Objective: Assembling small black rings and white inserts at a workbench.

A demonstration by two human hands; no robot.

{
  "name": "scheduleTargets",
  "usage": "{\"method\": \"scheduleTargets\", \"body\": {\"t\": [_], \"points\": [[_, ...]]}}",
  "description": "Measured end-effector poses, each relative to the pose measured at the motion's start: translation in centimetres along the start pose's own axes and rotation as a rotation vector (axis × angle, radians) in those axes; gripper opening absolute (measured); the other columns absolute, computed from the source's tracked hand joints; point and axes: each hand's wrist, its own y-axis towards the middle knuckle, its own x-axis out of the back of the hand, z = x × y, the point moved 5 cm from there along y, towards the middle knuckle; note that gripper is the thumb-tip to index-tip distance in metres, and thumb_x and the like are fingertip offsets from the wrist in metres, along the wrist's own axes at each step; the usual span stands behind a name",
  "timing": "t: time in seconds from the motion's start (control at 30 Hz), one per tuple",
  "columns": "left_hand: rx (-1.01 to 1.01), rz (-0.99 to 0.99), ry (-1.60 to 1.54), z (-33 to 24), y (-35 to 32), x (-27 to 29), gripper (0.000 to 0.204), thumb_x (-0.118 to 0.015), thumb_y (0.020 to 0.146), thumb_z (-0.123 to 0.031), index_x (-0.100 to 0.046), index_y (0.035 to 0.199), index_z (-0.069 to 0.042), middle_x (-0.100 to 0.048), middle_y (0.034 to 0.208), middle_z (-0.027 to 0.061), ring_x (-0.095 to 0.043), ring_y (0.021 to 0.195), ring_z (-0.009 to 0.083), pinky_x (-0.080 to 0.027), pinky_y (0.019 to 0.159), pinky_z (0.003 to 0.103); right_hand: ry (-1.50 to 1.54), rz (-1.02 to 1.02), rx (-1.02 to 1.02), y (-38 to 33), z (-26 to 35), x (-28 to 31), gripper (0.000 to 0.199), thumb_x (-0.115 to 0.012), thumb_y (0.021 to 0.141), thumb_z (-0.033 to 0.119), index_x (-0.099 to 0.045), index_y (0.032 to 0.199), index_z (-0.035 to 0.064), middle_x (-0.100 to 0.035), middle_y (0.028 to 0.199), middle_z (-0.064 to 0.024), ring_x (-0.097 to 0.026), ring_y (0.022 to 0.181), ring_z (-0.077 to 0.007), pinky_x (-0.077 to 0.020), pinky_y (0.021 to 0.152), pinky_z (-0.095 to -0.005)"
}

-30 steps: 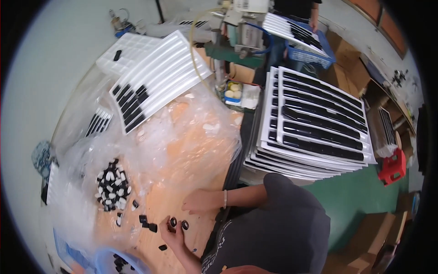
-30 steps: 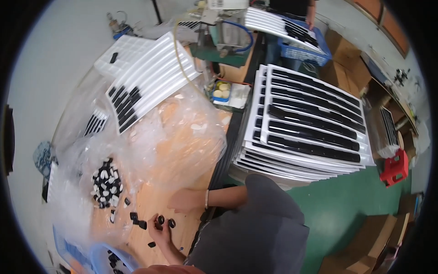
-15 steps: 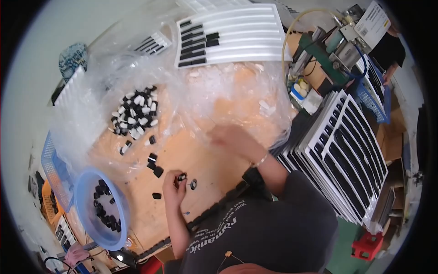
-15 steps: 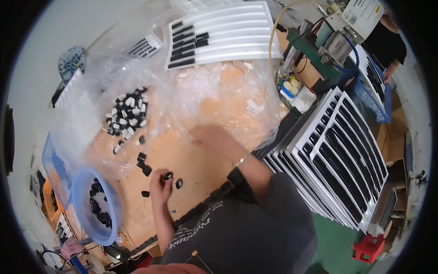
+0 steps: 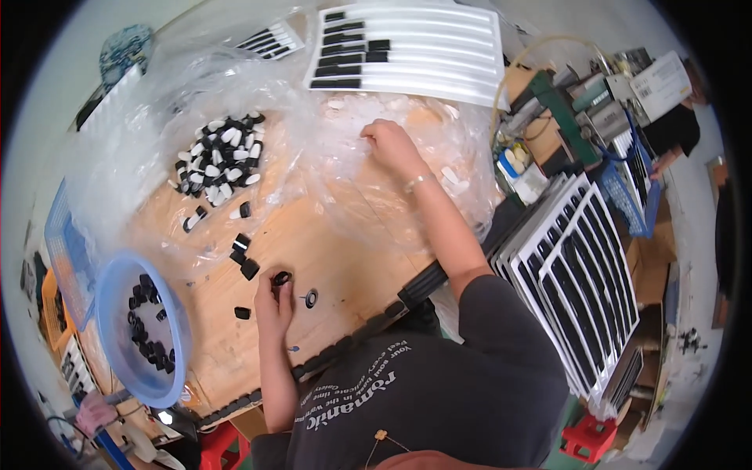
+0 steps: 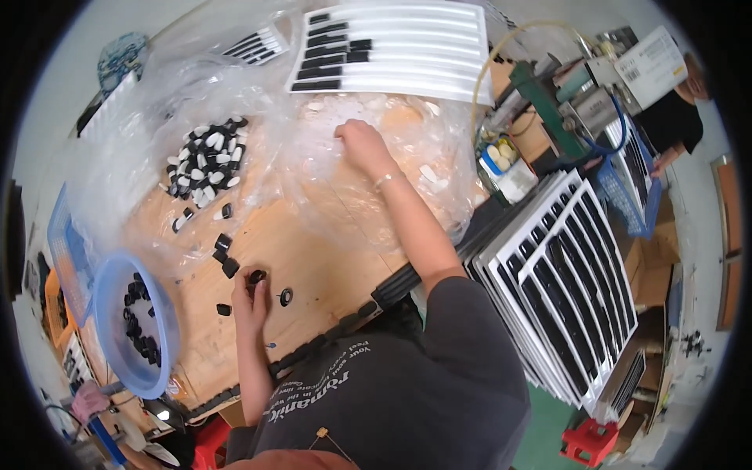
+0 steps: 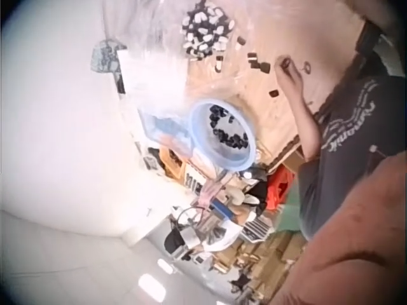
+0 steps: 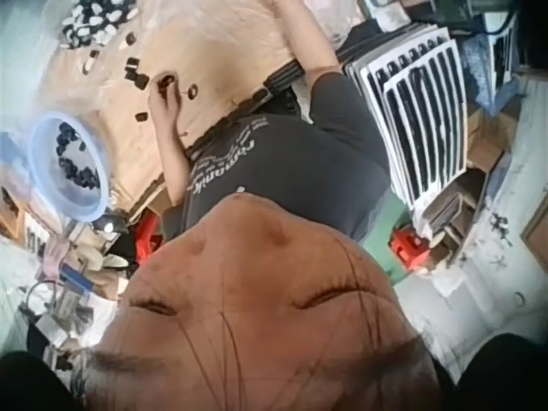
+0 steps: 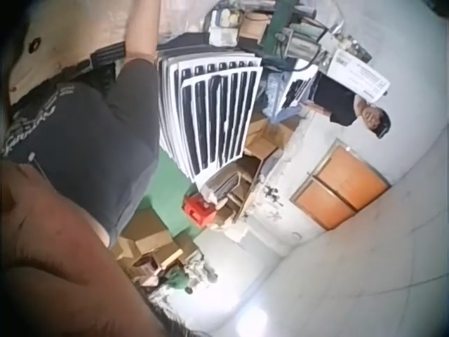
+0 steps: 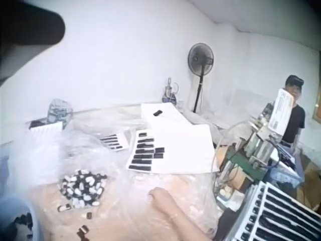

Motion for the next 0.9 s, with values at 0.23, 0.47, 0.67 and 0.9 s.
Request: {"method": "scheduleTargets", "body": {"t": [0.23,0.47,0.67,0.9], "points": [[0.041,-0.031,0.041,1.3,-0.5,1.2,0.018,-0.060,0.085,-0.004,-0.056,0.103,-0.003,-0.063,0.083,0.0100,-0.061,0.071,0.0170,-0.048,0.065,0.027,-0.148,0.269,-0.209,-0.6,-2.3,-3.0,0.011,-0.062,0.074,0.011,-0.069,0.078,0.0032,-0.065,0.080,-0.0183,-0.064,0.074,-0.0324,-0.0512,0.069,-0.0384],[0.039,0.062,0.152,1.0,0.0,0.9,0.022,-0.059,0.084,-0.002,-0.056,0.106,-0.003,-0.063,0.084,0.0108,-0.062,0.077,0.0184,-0.048,0.071,0.028,0.154,0.092,-0.399,-7.2,-0.7,7.0,0.015,-0.062,0.076,0.007,-0.067,0.088,-0.0011,-0.064,0.079,-0.0181,-0.064,0.069,-0.0280,-0.0503,0.065,-0.0341],[-0.031,0.020,0.010,0.5,0.1,0.2,0.022,-0.063,0.082,-0.002,-0.057,0.103,-0.004,-0.062,0.079,0.0074,-0.055,0.059,0.0134,-0.044,0.056,0.023,0.102,0.123,-0.417,-10.8,-0.3,6.4,0.014,-0.064,0.075,0.006,-0.066,0.087,-0.0017,-0.063,0.076,-0.0174,-0.063,0.069,-0.0288,-0.0501,0.064,-0.0359],[0.115,0.097,-0.018,1.6,-0.6,-0.1,0.026,-0.060,0.083,0.003,-0.054,0.108,0.000,-0.065,0.088,0.0044,-0.057,0.070,0.0061,-0.045,0.061,0.019,-0.170,0.212,-0.359,-10.5,-1.9,3.6,0.008,-0.065,0.068,0.006,-0.064,0.074,0.0016,-0.063,0.077,-0.0168,-0.061,0.073,-0.0347,-0.0498,0.067,-0.0412]]}}
